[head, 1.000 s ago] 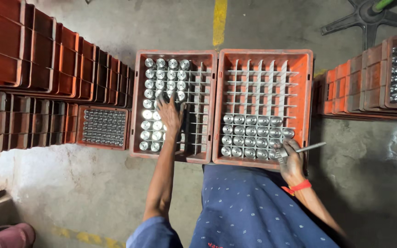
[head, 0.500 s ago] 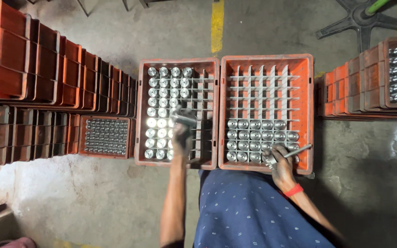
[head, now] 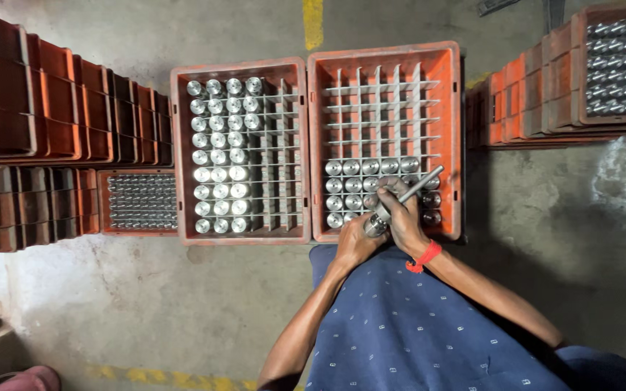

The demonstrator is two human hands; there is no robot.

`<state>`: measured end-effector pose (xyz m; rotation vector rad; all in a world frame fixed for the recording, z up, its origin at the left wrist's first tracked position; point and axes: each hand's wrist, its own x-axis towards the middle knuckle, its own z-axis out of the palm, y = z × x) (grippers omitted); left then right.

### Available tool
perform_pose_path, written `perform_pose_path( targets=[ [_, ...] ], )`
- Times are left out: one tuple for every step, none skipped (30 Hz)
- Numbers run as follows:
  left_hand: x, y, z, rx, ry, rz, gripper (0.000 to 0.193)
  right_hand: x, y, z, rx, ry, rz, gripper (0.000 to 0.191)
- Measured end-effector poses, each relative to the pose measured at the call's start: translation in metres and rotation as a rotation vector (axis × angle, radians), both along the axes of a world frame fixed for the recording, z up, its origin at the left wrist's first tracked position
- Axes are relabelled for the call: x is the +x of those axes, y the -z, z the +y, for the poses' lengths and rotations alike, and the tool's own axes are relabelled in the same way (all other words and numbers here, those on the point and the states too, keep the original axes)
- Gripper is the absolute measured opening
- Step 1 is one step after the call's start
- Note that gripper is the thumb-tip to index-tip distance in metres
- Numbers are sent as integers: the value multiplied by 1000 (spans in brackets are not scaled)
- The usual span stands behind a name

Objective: The person transfers small cylindrical metal parts from one orange crate to another using a metal rod tool. They pick up parts from the left crate and place them into the grid slots of the right crate, repeating this process throughout the clip.

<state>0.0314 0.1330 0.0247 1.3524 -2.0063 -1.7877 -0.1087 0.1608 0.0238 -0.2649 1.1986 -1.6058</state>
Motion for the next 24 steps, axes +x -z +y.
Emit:
perform_pose_path(
  targets=[
    [-5,-2,1,37,24,20,39,-4,0,4,-34,-18,-3,8],
    [-9,-3,1,74,47,34,39,-6,0,7,-68,-37,-12,8],
    [-14,-4,2,85,47,48,40,-11,2,11,-15,-39,-4,9],
    [-18,-4,3,98,49,61,41,-16,3,15,40,-40,3,10],
    [-22,-3,4,105,54,77,42,-21,5,17,90,-38,13,11],
    [-26,-3,5,69,78,20,43,-23,8,21,104,7,22,12],
    [-29,-2,6,33,102,-35,45,-24,10,26,118,51,32,13],
    [-31,-2,7,-3,126,-91,46,-25,12,32,132,95,42,13],
    [-34,-1,7,-35,143,-75,48,-28,15,37,73,51,104,12],
    [-36,-1,7,-69,158,-59,51,-31,17,41,13,5,166,11],
    [-38,-1,7,-102,172,-45,53,-35,20,44,-47,-43,226,11],
    [-40,0,7,-65,185,-19,52,-39,23,46,-56,-68,210,11],
    [-43,0,7,-24,201,8,50,-44,26,47,-61,-91,195,11],
    [-46,0,7,15,216,35,49,-49,29,49,-67,-113,180,12],
    [-50,0,7,42,227,3,47,-54,32,48,-28,-87,97,13],
    [-54,0,8,69,237,-29,44,-59,35,48,10,-63,14,14],
    [-58,0,8,98,244,-65,42,-61,37,50,50,-40,-72,16],
    [-62,-1,9,69,255,-93,43,-62,40,52,53,-3,-86,15],
    [-67,-2,9,40,266,-118,43,-63,42,53,56,34,-98,15],
    [-71,-3,9,9,278,-142,43,-64,44,55,58,72,-109,15],
    [-74,-5,9,47,290,-74,44,-70,46,57,72,74,-103,16],
    [-77,-8,7,87,302,-10,46,-77,47,58,86,76,-101,18],
    [-79,-10,4,132,316,53,47,-82,49,61,105,79,-100,19],
    [-82,-12,1,79,329,55,48,-90,50,61,79,154,-116,18]
  ],
)
